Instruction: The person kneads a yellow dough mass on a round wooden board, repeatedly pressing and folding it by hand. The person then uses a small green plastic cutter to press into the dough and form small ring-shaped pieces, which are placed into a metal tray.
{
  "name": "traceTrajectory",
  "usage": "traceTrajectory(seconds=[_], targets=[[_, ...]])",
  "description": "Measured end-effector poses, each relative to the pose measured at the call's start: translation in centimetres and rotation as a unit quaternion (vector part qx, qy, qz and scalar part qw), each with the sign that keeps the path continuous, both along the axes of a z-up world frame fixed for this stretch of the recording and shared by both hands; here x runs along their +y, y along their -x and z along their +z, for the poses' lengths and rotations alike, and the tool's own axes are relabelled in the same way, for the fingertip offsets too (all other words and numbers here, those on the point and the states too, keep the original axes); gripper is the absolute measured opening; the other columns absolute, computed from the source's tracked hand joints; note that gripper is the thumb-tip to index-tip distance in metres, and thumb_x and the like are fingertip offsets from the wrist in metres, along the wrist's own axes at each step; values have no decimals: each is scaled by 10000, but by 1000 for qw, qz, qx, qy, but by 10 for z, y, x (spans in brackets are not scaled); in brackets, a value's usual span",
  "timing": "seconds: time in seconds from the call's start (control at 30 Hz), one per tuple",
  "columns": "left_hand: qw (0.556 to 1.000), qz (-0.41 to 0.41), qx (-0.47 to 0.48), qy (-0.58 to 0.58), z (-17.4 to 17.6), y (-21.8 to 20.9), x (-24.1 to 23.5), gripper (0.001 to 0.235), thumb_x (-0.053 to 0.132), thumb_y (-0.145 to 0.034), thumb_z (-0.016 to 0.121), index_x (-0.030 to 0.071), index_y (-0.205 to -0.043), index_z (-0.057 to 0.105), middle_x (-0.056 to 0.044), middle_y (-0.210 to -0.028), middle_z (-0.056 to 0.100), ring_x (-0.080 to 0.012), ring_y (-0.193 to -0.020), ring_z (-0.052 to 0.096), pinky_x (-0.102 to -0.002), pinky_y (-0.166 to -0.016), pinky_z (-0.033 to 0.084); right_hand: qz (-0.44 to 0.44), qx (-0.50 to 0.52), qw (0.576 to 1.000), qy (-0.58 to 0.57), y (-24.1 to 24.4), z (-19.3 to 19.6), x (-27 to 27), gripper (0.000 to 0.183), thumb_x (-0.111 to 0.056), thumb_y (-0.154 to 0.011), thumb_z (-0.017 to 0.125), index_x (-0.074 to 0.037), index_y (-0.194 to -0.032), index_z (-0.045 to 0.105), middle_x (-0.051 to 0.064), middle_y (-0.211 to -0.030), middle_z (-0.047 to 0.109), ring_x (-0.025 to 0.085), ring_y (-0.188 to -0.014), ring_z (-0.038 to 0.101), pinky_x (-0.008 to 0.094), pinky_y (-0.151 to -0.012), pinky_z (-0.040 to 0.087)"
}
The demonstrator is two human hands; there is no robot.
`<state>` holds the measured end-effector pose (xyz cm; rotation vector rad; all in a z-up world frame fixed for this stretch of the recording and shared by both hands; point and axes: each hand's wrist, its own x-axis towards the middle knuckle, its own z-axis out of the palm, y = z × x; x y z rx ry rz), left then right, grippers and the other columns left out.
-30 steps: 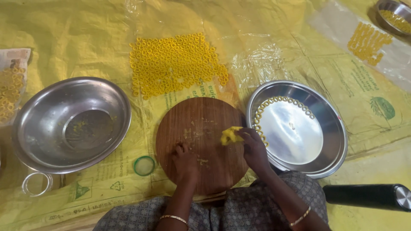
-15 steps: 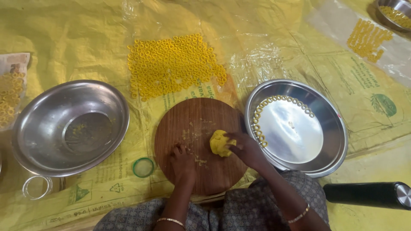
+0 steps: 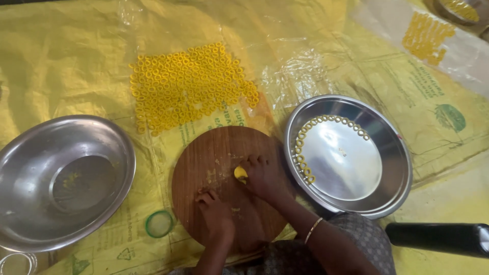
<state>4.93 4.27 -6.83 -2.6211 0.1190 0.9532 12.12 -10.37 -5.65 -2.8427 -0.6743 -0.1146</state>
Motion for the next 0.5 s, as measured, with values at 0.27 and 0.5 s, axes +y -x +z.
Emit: traceTrajectory(seconds=[0.27, 0.5], targets=[[998, -17, -47, -41, -11, 3, -4, 639, 277, -884, 765, -82, -1373, 561, -431, -1527, 272, -527, -1299, 413, -485, -1089, 413, -8, -18, 994, -105, -35, -14, -1, 356, -349, -878, 741, -92, -1112, 662, 165, -1019, 709, 399, -922, 672, 526, -777, 525], [994, -4, -106, -10, -26, 8, 8, 614, 261, -878, 773, -39, -1377, 579, -355, -1539, 300, -462, -1308, 421, -464, -1098, 404, -69, -81, 983, -151, -10, -2, 5, 323, -352, -930, 705, -79, -1093, 644, 165, -1069, 700, 404, -968, 666, 506, -833, 528]])
